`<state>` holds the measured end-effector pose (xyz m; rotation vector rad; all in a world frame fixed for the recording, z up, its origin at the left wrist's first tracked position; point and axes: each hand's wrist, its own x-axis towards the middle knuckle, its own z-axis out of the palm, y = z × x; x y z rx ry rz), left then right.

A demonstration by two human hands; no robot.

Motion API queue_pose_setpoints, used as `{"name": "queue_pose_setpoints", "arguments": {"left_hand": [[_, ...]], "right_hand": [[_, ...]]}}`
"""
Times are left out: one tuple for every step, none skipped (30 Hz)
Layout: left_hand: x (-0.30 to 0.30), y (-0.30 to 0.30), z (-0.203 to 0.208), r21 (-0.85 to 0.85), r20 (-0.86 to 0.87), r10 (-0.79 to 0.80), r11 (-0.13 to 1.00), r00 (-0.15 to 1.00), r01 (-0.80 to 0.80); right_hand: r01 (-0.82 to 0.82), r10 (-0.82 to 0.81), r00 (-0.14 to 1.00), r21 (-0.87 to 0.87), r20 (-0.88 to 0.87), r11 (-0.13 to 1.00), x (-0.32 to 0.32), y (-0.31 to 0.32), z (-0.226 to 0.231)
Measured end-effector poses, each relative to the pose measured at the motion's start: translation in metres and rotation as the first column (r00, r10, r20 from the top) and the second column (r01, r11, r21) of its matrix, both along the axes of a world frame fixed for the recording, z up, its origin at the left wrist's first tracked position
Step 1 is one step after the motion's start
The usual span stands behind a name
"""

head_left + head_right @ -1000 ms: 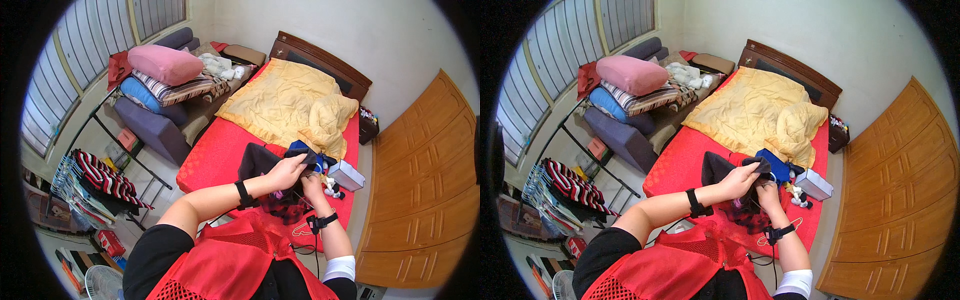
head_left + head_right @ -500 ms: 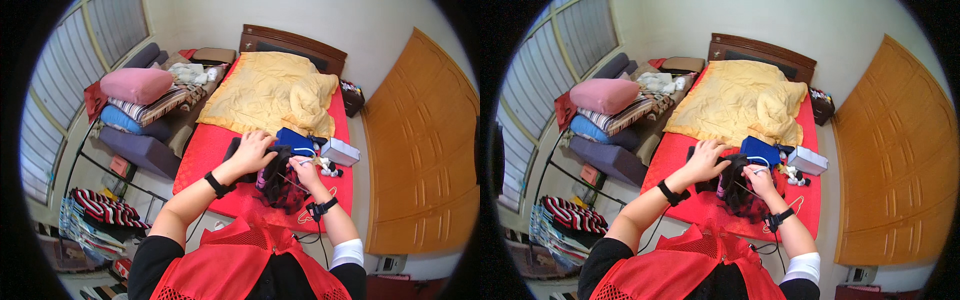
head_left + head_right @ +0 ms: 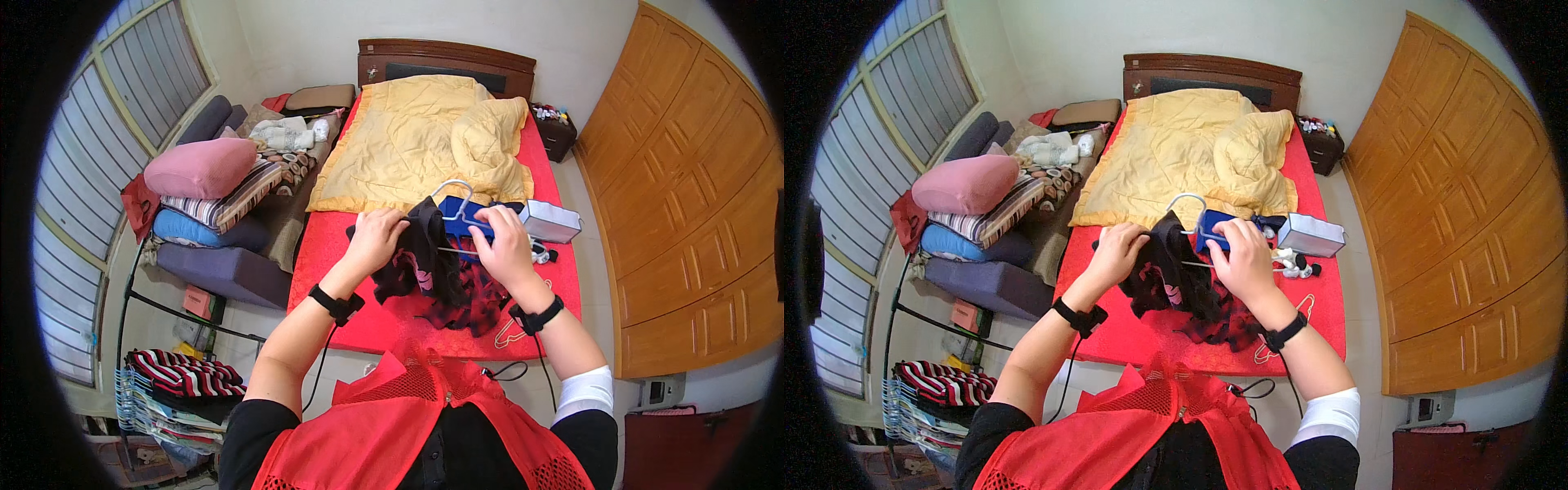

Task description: The person hangs a black top, a striped sweater, a black hoodie, a red plaid shirt, a red jacket, and a blue bag onto a clothing rack using hangers.

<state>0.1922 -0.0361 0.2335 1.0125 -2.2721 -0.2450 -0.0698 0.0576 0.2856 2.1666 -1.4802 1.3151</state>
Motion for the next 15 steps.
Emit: {"name": "queue_pose_setpoints", "arguments": {"left_hand": [[0.003, -0.001, 0.006, 0.021, -0.019, 0.014, 1.000, 1.000, -0.014], [0.006, -0.001, 0.012, 0.041, -0.037, 0.030, 0.999, 0.999, -0.029], [0.007, 0.001, 0.018, 0.039, -0.069, 0.030, 0.999, 0.997, -0.027], [0.008, 0.002, 0.022, 0.035, -0.068, 0.028, 0.999, 0.997, -0.025], [0.010, 0.002, 0.027, 0.032, -0.080, 0.035, 0.999, 0.996, -0.033], [0.012, 0.002, 0.032, 0.026, -0.092, 0.042, 0.999, 0.995, -0.040], [0.014, 0.003, 0.035, 0.025, -0.128, 0.044, 0.999, 0.991, -0.041], [0.014, 0.004, 0.038, 0.022, -0.129, 0.043, 0.999, 0.991, -0.040], [0.014, 0.006, 0.042, 0.014, -0.140, 0.039, 0.999, 0.989, -0.038], [0.013, 0.007, 0.044, 0.007, -0.154, 0.032, 0.999, 0.988, -0.032], [0.011, 0.007, 0.045, 0.005, -0.157, 0.031, 1.000, 0.987, -0.031], [0.013, 0.008, 0.046, -0.004, -0.174, 0.020, 1.000, 0.985, -0.021], [0.016, 0.008, 0.047, -0.013, -0.192, 0.008, 1.000, 0.981, -0.011], [0.019, 0.009, 0.047, -0.012, -0.194, 0.013, 1.000, 0.981, -0.016], [0.023, 0.009, 0.047, -0.011, -0.216, 0.005, 1.000, 0.976, -0.008]], "right_hand": [[0.014, -0.016, 0.999, -0.060, -0.034, 0.998, 0.002, 0.008, 0.006], [-0.111, 0.107, 0.992, -0.063, -0.074, 0.992, -0.004, 0.016, -0.004], [-0.215, 0.226, 0.971, 0.121, -0.079, 0.969, -0.004, 0.023, -0.012], [-0.309, 0.342, 0.938, 0.299, -0.062, 0.903, -0.004, 0.026, -0.018], [-0.277, 0.319, 0.942, 0.300, -0.099, 0.913, -0.005, 0.026, -0.022], [-0.244, 0.316, 0.944, 0.441, -0.097, 0.864, -0.003, 0.026, -0.032], [-0.219, 0.273, 0.961, 0.468, -0.050, 0.856, -0.001, 0.026, -0.041], [-0.196, 0.229, 0.974, 0.496, -0.005, 0.846, 0.002, 0.023, -0.049], [-0.198, 0.231, 0.973, 0.494, -0.006, 0.847, 0.004, 0.016, -0.059], [-0.240, 0.248, 0.968, 0.437, 0.040, 0.867, 0.006, 0.007, -0.066], [-0.279, 0.268, 0.960, 0.377, 0.084, 0.883, 0.007, 0.000, -0.072], [-0.284, 0.273, 0.958, 0.378, 0.084, 0.881, 0.012, -0.008, -0.071], [-0.356, 0.325, 0.934, 0.436, 0.147, 0.827, 0.017, -0.017, -0.069], [-0.425, 0.369, 0.905, 0.487, 0.211, 0.763, 0.024, -0.023, -0.069], [-0.421, 0.377, 0.907, 0.458, 0.189, 0.783, 0.033, -0.029, -0.074]]}}
